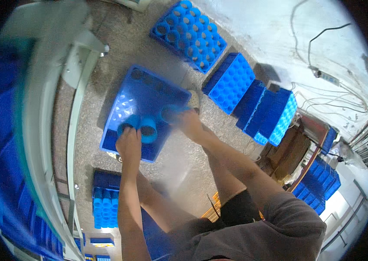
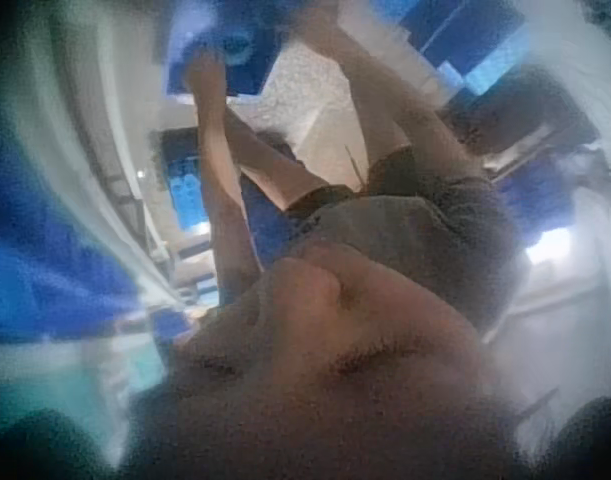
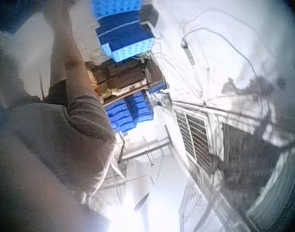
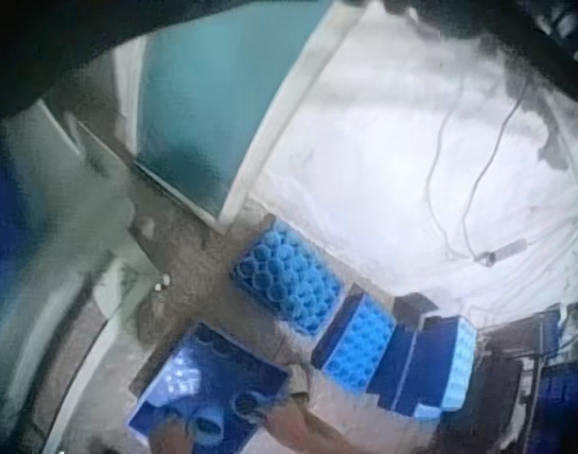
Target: The person moves blue plastic crates and stacks white and yellow cylindrical containers into them. They then place the filled crates onto a nearby machine and write on a clipboard.
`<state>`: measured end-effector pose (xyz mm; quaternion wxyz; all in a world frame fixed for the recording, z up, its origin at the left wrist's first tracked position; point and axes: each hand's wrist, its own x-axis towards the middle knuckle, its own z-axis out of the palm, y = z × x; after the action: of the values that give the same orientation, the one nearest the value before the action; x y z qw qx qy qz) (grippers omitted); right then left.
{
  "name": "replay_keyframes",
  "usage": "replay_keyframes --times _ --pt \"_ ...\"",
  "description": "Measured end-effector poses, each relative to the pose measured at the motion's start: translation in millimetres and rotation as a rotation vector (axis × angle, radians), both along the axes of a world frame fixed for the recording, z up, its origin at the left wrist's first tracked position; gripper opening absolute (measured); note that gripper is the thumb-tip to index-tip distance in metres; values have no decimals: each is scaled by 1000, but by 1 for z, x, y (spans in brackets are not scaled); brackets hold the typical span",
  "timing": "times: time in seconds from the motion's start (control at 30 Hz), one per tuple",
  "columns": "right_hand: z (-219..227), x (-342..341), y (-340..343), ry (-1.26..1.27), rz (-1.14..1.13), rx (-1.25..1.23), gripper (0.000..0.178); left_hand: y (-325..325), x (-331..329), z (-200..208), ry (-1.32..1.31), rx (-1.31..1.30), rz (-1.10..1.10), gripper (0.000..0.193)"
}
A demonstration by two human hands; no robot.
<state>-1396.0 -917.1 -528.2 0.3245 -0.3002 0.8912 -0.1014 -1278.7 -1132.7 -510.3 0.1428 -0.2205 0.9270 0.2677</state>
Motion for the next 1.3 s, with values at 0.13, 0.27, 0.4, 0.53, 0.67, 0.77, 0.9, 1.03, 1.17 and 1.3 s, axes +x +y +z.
replay_keyframes --times 0.13,0.27,0.4,0.53,0.67,0.77,0.9,1.03,1.17,1.3 --pt "-151 30 3 63 -133 28 25 6 -10 -194 60 -186 -72 18" --pt "-250 43 -12 51 -256 44 24 8 -36 -292 -83 -249 -134 22" --pt "-264 43 -25 95 -373 -27 23 6 -61 -301 21 -219 -158 17" --pt "-193 8 -15 -111 -322 -22 33 19 -70 -254 176 -135 -34 11" --pt "-144 -101 26 237 -315 -166 37 47 -39 -194 164 72 100 10" --pt "-171 -200 47 694 -486 -91 31 86 2 -170 -36 232 230 8" --pt "-225 -271 60 686 -155 122 27 150 57 -156 -232 356 341 11" --pt "-220 -286 66 623 -7 197 23 213 85 -129 -326 502 520 13" --pt "-139 -246 84 697 4 -2 15 244 99 -97 -442 592 546 19" --pt "-72 -151 96 484 25 -40 14 253 113 -79 -480 640 538 22"
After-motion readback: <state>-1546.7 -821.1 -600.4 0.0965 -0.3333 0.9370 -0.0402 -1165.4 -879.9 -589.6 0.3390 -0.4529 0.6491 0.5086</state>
